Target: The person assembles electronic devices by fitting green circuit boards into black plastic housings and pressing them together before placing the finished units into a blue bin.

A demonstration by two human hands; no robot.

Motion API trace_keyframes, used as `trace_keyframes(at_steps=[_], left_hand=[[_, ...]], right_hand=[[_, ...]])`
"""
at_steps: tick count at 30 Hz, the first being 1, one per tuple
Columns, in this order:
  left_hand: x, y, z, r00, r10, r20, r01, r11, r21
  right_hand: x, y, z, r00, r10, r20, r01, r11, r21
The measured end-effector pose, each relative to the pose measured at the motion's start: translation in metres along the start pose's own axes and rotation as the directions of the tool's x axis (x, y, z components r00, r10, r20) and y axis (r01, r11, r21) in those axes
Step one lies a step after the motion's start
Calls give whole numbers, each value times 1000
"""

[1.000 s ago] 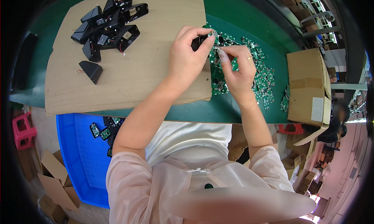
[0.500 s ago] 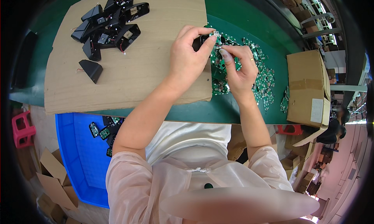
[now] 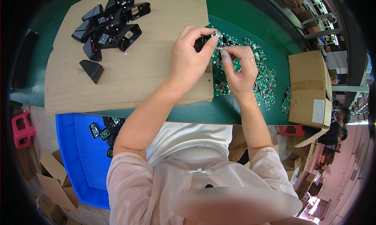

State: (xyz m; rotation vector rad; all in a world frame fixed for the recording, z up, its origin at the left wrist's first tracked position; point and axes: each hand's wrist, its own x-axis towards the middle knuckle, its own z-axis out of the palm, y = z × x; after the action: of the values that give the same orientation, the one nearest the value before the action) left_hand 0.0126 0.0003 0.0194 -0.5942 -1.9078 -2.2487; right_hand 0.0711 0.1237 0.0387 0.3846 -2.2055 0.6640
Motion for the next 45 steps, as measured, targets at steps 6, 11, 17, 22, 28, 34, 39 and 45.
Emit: trace_keyframes(at_steps=[6, 11, 17, 22, 28, 34, 39, 45], left_hand=[[-1, 3, 0, 1000, 13, -11, -13, 1000, 10], [-2, 5, 1, 1000, 14, -15, -14, 999, 32], [-2, 5, 1, 999, 54, -10, -53, 997, 51], [-1, -1, 2, 996, 87, -24, -87, 996, -1], [0, -5, 2, 994, 105, -10, -105, 994, 29], [-2, 0, 3, 1000, 17, 5, -17, 999, -48], [-4, 4, 5, 998, 50, 30, -49, 997, -53], [-6, -2, 5, 998, 66, -23, -68, 993, -93]], right_hand=[[-1, -1, 2, 1000, 9, -8, -9, 1000, -29], [-2, 3, 3, 997, -73, -11, 71, 991, -111], [1, 6, 2, 978, -210, 6, 207, 959, -192], [2, 9, 1, 968, -248, 42, 251, 950, -183], [3, 14, -2, 973, -210, 93, 221, 965, -139], [-13, -1, -6, 867, 481, 132, -498, 813, 304], [-6, -19, -1, 639, 681, 358, -741, 418, 526], [-1, -23, 12, 620, 723, 306, -718, 364, 593]])
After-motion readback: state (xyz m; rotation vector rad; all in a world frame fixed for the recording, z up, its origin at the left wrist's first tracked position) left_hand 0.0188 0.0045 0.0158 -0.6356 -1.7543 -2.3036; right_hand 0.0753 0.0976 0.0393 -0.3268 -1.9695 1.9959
